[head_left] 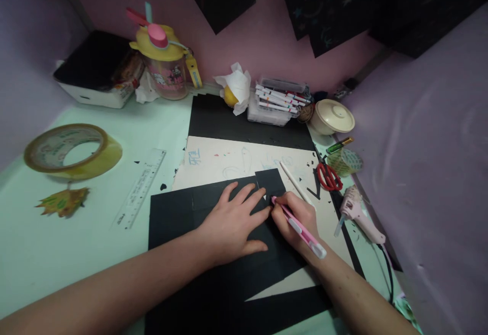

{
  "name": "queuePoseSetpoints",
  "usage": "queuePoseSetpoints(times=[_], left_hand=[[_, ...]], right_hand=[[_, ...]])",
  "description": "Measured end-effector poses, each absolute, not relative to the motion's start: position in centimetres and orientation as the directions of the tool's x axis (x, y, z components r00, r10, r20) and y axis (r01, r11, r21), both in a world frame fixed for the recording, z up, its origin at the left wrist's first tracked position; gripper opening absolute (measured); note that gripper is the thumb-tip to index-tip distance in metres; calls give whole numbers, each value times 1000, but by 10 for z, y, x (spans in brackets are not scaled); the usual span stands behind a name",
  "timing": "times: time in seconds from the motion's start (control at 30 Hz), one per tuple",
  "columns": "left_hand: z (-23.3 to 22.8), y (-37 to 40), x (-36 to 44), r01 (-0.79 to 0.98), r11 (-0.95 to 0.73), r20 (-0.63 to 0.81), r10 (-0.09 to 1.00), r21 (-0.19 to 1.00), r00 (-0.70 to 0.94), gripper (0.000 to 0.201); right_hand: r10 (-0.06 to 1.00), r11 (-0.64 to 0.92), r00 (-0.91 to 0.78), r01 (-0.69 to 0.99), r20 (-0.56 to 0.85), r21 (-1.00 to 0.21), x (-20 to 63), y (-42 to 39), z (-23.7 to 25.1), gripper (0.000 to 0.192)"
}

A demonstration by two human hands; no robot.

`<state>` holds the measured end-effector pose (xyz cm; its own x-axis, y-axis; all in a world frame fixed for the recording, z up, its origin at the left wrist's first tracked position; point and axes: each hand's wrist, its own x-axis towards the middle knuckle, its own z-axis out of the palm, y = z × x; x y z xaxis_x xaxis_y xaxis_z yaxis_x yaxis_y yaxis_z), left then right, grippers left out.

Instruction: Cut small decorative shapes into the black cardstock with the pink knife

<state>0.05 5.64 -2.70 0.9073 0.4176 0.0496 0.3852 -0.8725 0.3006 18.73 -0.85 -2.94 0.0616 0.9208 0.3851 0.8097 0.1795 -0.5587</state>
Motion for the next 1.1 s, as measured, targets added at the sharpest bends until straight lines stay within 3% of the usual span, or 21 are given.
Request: queuePoseSetpoints(times=[0.67, 1.1], left_hand=[[-25, 56, 0, 384, -867, 41, 417, 317, 908, 66], [-26, 56, 0, 379, -873, 48, 411, 306, 910, 65]], right_hand=[[928, 141, 126, 749, 350, -647, 187, -13, -29, 11], [924, 126, 134, 778, 358, -615, 188, -12, -36, 10]])
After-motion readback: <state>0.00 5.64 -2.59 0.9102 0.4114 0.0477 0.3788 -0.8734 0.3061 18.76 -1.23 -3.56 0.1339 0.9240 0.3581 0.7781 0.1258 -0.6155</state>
